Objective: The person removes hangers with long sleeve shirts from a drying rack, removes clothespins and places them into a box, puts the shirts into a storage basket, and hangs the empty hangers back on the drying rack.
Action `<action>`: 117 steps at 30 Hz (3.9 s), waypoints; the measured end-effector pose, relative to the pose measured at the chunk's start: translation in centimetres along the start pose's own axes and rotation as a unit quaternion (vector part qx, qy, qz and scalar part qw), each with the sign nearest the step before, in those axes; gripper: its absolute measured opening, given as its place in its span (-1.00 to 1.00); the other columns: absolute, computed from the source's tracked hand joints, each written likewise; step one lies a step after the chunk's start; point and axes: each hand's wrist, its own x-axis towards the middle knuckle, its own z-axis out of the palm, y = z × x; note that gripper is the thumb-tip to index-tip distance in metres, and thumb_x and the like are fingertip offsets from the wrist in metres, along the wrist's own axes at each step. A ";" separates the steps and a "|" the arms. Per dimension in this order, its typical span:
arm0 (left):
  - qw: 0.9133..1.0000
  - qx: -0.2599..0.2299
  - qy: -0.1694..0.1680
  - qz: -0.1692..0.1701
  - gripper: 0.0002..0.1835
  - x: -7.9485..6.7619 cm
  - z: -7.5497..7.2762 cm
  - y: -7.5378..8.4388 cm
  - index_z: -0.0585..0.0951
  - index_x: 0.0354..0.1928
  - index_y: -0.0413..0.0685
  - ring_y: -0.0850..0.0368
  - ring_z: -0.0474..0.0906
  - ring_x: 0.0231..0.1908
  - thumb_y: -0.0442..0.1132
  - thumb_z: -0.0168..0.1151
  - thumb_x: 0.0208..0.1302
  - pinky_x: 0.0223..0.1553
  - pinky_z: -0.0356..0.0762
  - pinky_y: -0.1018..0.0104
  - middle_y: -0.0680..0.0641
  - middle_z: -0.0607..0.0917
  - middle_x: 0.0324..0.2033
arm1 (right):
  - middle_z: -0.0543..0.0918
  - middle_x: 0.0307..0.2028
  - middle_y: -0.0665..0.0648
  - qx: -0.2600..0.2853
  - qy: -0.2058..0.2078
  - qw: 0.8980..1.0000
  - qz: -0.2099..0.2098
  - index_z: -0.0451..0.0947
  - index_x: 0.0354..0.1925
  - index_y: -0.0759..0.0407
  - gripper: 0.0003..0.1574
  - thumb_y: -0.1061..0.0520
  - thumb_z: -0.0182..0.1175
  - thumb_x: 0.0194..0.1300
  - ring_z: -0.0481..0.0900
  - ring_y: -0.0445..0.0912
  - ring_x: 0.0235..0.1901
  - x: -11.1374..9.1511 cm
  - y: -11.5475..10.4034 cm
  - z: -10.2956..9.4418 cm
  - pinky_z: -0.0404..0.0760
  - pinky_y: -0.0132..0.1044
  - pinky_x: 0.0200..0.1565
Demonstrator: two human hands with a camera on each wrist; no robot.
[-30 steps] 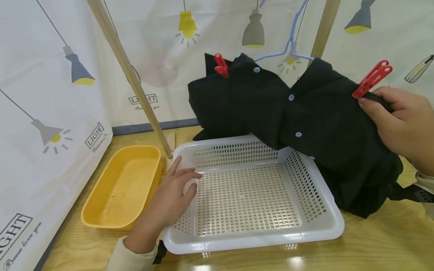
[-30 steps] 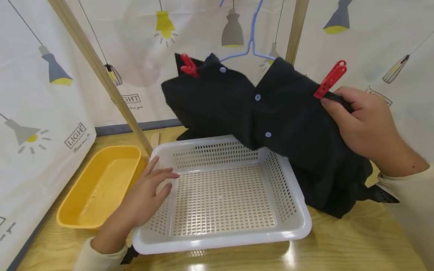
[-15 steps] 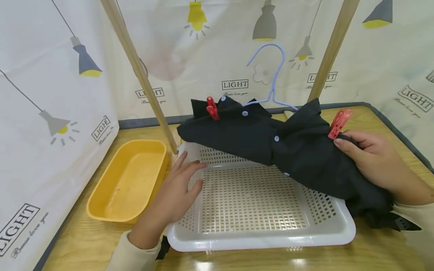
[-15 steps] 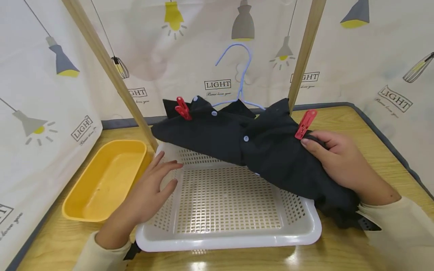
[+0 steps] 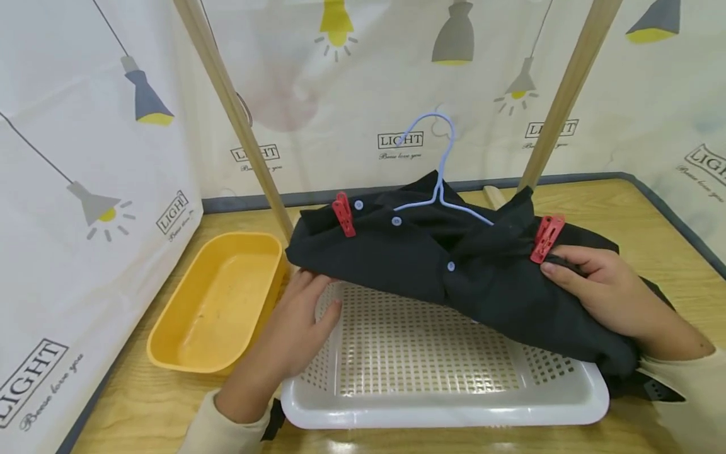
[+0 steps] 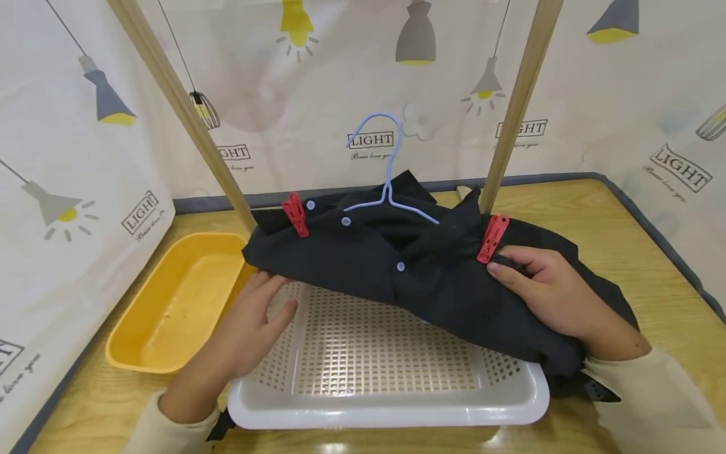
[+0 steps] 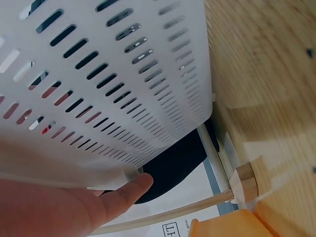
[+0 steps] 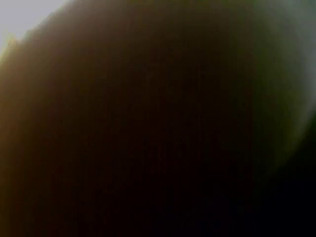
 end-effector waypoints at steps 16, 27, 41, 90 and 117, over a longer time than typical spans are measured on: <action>1.000 -0.018 0.020 -0.002 -0.41 -0.2 0.1 -0.2 0.17 0.32 0.49 0.16 0.05 0.33 -0.04 0.04 0.27 0.32 0.08 0.01 0.22 0.09 0.37 | 0.68 -0.37 -0.15 -0.026 -0.031 0.999 0.026 0.57 -0.10 0.15 -0.78 0.19 0.06 0.31 0.62 -0.30 -0.41 -0.2 0.6 0.7 0.56 -0.44 -0.42; 0.994 -0.089 0.054 -0.039 -0.04 -0.5 0.3 -0.2 -0.32 0.40 0.39 0.12 0.00 0.35 -0.08 0.15 0.20 0.33 0.04 -0.02 0.06 -0.01 0.40 | 0.68 -0.37 -0.17 -0.018 -0.032 0.999 0.032 0.55 -0.08 0.18 -0.76 0.22 0.05 0.31 0.62 -0.30 -0.43 -0.4 1.0 0.8 0.55 -0.46 -0.43; 0.986 -0.114 0.118 0.000 0.04 -0.3 -0.9 0.6 -0.24 0.41 0.33 0.26 -0.05 0.36 -0.18 0.27 0.08 0.37 -0.02 0.02 0.25 -0.07 0.40 | 0.68 -0.38 -0.15 0.005 -0.027 0.999 0.029 0.54 -0.09 0.19 -0.76 0.27 0.00 0.33 0.63 -0.29 -0.43 -0.1 1.3 0.8 0.56 -0.45 -0.44; 0.976 -0.046 0.207 -0.053 -0.60 -0.8 -0.1 0.1 0.45 0.06 -0.14 0.02 0.40 -0.02 -0.06 0.05 0.27 0.07 0.22 0.03 -0.09 0.54 -0.05 | 0.67 -0.42 -0.07 0.026 0.004 0.997 0.075 0.56 -0.18 0.19 -0.83 0.26 0.06 0.30 0.63 -0.20 -0.53 0.2 0.8 1.0 0.56 -0.42 -0.48; 0.963 0.019 0.267 0.018 -0.70 -1.0 -0.8 0.1 0.57 -0.14 -0.15 0.03 0.54 -0.24 -0.12 0.06 0.19 -0.20 0.36 0.15 -0.10 0.65 -0.26 | 0.71 -0.24 0.06 0.082 -0.113 0.984 0.112 0.49 0.02 0.20 -0.69 0.17 -0.06 0.39 0.70 -0.03 -0.38 -1.0 -2.0 0.1 0.63 -0.20 -0.41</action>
